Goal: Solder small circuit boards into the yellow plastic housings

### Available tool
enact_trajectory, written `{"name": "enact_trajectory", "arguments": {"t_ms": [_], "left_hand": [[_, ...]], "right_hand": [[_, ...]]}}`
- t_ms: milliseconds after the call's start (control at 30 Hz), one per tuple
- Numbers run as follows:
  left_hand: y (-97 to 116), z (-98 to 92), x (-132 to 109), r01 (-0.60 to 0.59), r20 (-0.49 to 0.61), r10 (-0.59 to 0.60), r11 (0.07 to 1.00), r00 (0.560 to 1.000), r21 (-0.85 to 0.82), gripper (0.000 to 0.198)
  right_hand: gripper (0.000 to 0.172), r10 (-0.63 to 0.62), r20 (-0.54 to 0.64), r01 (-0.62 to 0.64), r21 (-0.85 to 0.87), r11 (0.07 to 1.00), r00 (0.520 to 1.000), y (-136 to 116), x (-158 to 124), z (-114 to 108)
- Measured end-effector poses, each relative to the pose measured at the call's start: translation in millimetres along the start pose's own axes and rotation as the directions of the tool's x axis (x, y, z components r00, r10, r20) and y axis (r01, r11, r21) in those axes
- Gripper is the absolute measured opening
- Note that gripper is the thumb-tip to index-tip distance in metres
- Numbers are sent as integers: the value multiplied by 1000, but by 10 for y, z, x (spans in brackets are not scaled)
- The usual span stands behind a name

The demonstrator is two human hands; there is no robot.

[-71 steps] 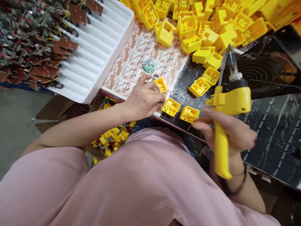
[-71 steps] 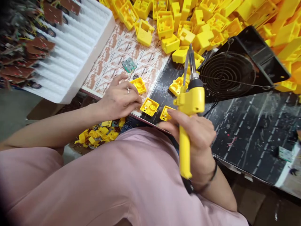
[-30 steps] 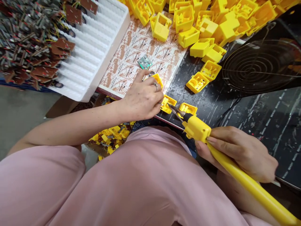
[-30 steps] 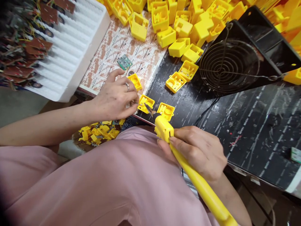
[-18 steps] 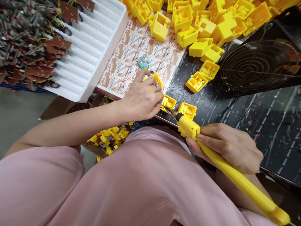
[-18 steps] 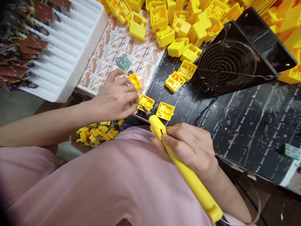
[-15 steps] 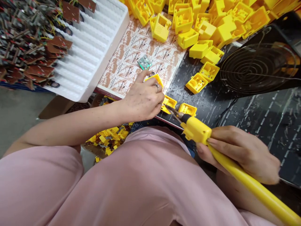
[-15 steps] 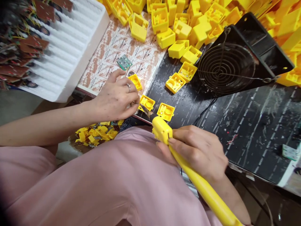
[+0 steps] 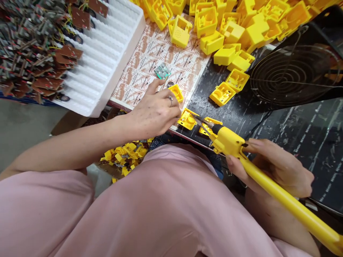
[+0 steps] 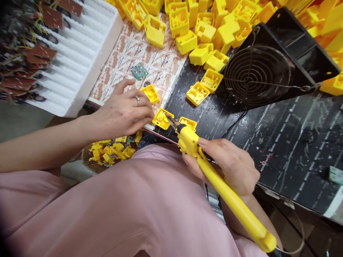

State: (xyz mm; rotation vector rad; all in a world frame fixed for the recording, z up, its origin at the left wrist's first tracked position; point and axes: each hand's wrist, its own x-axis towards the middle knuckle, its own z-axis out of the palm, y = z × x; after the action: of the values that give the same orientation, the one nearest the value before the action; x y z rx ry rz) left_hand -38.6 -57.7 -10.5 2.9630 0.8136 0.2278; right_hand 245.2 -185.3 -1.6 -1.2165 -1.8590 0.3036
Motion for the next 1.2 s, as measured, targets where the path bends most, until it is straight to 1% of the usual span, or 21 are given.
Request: {"name": "enact_trajectory", "arguments": {"t_ms": [67, 133, 233, 300, 367, 467, 533, 567, 633, 733, 800, 867, 967, 1067, 1133, 1167, 1200], "left_hand": [[-41, -8, -31, 11, -7, -12, 998, 1000, -61, 31], [-65, 15, -36, 66, -16, -68, 992, 998, -110, 31], [-60, 87, 4, 166, -51, -176, 974, 983, -153, 28], [-40, 129, 46, 201, -69, -216, 965, 974, -171, 27], [-19, 148, 82, 194, -63, -207, 966, 976, -174, 28], [8, 150, 110, 175, -86, -190, 971, 978, -163, 34], [28, 151, 118, 188, -98, -206, 967, 974, -170, 34], [39, 155, 123, 200, -98, -220, 963, 971, -180, 33], [60, 173, 137, 223, -92, -245, 954, 965, -198, 30], [74, 210, 166, 240, -96, -264, 948, 960, -209, 30], [75, 224, 184, 233, -81, -253, 951, 964, -204, 33], [80, 219, 202, 221, -58, -234, 959, 970, -176, 36], [106, 178, 234, 227, -11, -228, 971, 974, -81, 41], [134, 133, 267, 221, 38, -220, 975, 975, -12, 40], [142, 113, 286, 201, 66, -202, 979, 977, 22, 39], [142, 104, 294, 189, 79, -192, 981, 978, 42, 39], [140, 95, 302, 178, 91, -183, 982, 979, 57, 39]], "right_hand": [[65, 71, -41, -71, -21, 997, 997, -25, -51, 10], [61, 117, -90, -118, -6, 993, 989, -42, -88, 43], [46, 91, -168, -86, 41, 995, 982, -36, -107, 110], [40, 62, -181, -56, 38, 998, 981, -19, -108, 140], [42, 67, -156, -63, 32, 998, 986, -4, -113, 150], [56, 106, -123, -105, 13, 994, 987, 11, -135, 143], [61, 92, -129, -92, 10, 996, 987, 16, -152, 138], [61, 82, -140, -80, 17, 997, 987, 17, -156, 137], [53, 83, -127, -78, 50, 996, 988, 11, -153, 135], [38, 89, -35, -87, 56, 995, 995, -13, -116, 125], [32, 73, 5, -74, 39, 997, 997, -32, -83, 118], [30, 70, 12, -70, 2, 998, 997, -48, -54, 115], [29, 57, 32, -55, -52, 997, 998, -65, -24, 116], [31, 17, 17, -16, -63, 998, 1000, -78, 0, 126], [30, 27, 34, -24, -92, 995, 999, -82, 28, 140], [29, 9, 43, -5, -105, 994, 999, -80, 47, 150], [29, -34, 49, 39, -110, 993, 998, -76, 69, 158]]}}
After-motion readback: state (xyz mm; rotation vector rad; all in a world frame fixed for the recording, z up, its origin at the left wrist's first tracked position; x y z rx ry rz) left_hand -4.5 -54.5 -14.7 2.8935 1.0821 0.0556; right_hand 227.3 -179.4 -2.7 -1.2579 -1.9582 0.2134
